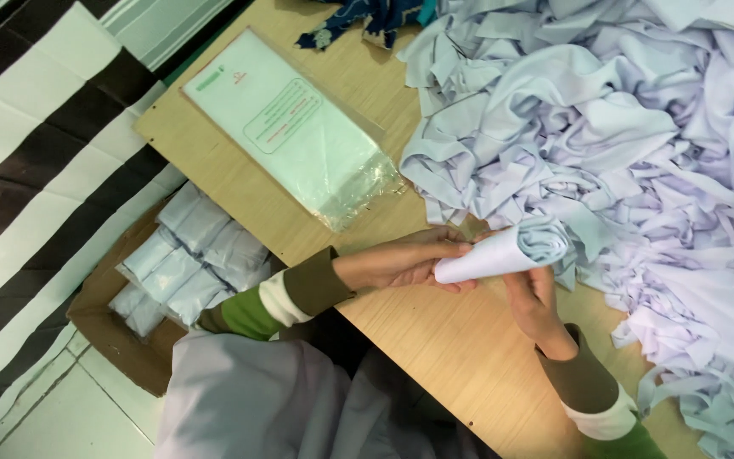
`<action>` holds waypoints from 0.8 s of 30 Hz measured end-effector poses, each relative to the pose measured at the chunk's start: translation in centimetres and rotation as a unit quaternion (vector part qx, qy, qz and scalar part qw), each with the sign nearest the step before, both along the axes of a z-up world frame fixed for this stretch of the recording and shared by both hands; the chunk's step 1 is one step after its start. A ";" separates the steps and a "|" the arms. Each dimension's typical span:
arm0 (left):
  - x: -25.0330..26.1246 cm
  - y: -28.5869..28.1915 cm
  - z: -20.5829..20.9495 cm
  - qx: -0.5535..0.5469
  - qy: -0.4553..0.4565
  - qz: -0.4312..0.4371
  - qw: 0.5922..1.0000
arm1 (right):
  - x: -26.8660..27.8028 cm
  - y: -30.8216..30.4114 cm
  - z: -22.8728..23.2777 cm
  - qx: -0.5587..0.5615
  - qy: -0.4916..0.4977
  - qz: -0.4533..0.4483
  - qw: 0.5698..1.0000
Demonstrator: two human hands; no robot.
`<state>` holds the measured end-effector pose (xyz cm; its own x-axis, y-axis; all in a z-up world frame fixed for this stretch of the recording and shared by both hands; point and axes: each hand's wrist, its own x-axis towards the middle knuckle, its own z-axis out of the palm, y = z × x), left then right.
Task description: The person folds a white cloth on a table, smooths it out by hand, rolls it into a cylinder, and places it inside a clear plastic bag.
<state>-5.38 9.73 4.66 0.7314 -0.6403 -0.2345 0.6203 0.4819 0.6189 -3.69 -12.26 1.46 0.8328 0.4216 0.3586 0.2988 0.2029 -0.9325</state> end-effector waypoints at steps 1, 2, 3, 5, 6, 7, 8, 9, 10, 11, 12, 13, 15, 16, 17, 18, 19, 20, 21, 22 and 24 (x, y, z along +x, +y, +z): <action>-0.3 1.9 1.0 0.001 -0.003 0.008 1.000 | 1.1 0.8 -1.1 0.001 -0.003 0.008 1.000; -0.8 3.8 2.0 0.120 -0.109 0.068 0.984 | 2.1 1.6 -2.2 0.008 0.030 0.009 0.999; -1.4 5.7 2.9 0.238 -0.209 0.126 0.940 | 3.0 2.5 -3.4 0.014 0.063 0.009 0.998; -1.6 9.2 2.0 0.364 -0.310 0.204 0.854 | 4.7 4.4 -4.4 0.015 0.095 0.020 0.995; -1.7 11.0 1.5 0.479 -0.400 0.261 0.737 | 5.5 5.4 -4.9 0.019 0.128 0.019 0.991; -1.3 12.2 0.9 0.481 -0.396 0.268 0.735 | 5.7 7.2 -3.7 0.016 0.127 0.027 0.991; -1.0 13.4 0.2 0.588 -0.410 0.270 0.643 | 5.7 8.9 -2.6 0.007 0.144 0.021 0.989; -0.7 14.6 -0.5 0.685 -0.415 0.264 0.538 | 5.6 10.6 -1.5 -0.003 0.161 0.015 0.987; -0.9 14.9 -0.7 0.686 -0.408 0.271 0.537 | 7.3 11.1 -4.1 -0.008 0.160 0.024 0.987; -1.1 15.2 -1.0 0.713 -0.398 0.241 0.524 | 9.1 11.6 -6.7 -0.026 0.153 0.030 0.987; -1.2 15.5 -1.1 0.739 -0.389 0.208 0.509 | 10.9 12.2 -9.3 -0.041 0.145 0.034 0.988; -1.0 15.7 -2.0 0.740 -0.385 0.213 0.508 | 10.3 13.7 -7.6 -0.043 0.143 0.040 0.988; -0.7 15.9 -4.0 0.763 -0.379 0.193 0.487 | 8.7 16.2 -4.4 -0.020 0.146 0.028 0.989; -0.8 15.7 -4.2 0.764 -0.376 0.195 0.487 | 9.0 16.2 -5.1 -0.022 0.145 0.032 0.989; -0.9 15.4 -4.3 0.753 -0.378 0.225 0.490 | 9.4 16.2 -5.8 -0.032 0.150 0.033 0.988; -0.9 15.0 -4.5 0.741 -0.380 0.252 0.494 | 9.6 15.9 -6.5 -0.042 0.157 0.032 0.986; -0.9 14.8 -4.5 0.741 -0.378 0.253 0.494 | 9.9 15.2 -7.3 -0.044 0.157 0.034 0.986; -1.0 14.5 -4.6 0.731 -0.388 0.278 0.487 | 10.2 14.3 -8.1 -0.028 0.196 0.033 0.980; -0.9 14.1 -4.7 0.722 -0.397 0.302 0.480 | 10.6 13.3 -8.9 -0.012 0.234 0.031 0.972; -1.2 13.7 -4.3 0.721 -0.397 0.302 0.481 | 10.4 12.5 -8.8 -0.013 0.235 0.031 0.971; -1.7 12.5 -3.6 0.667 -0.438 0.351 0.491 | 10.1 10.5 -8.7 0.009 0.347 0.042 0.937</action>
<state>-7.06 22.26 1.10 0.8558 0.1380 0.4986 -0.1935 -0.8084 0.5559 6.43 -1.72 -7.25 0.8329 0.4946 -0.2483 -0.3951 0.2171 -0.8926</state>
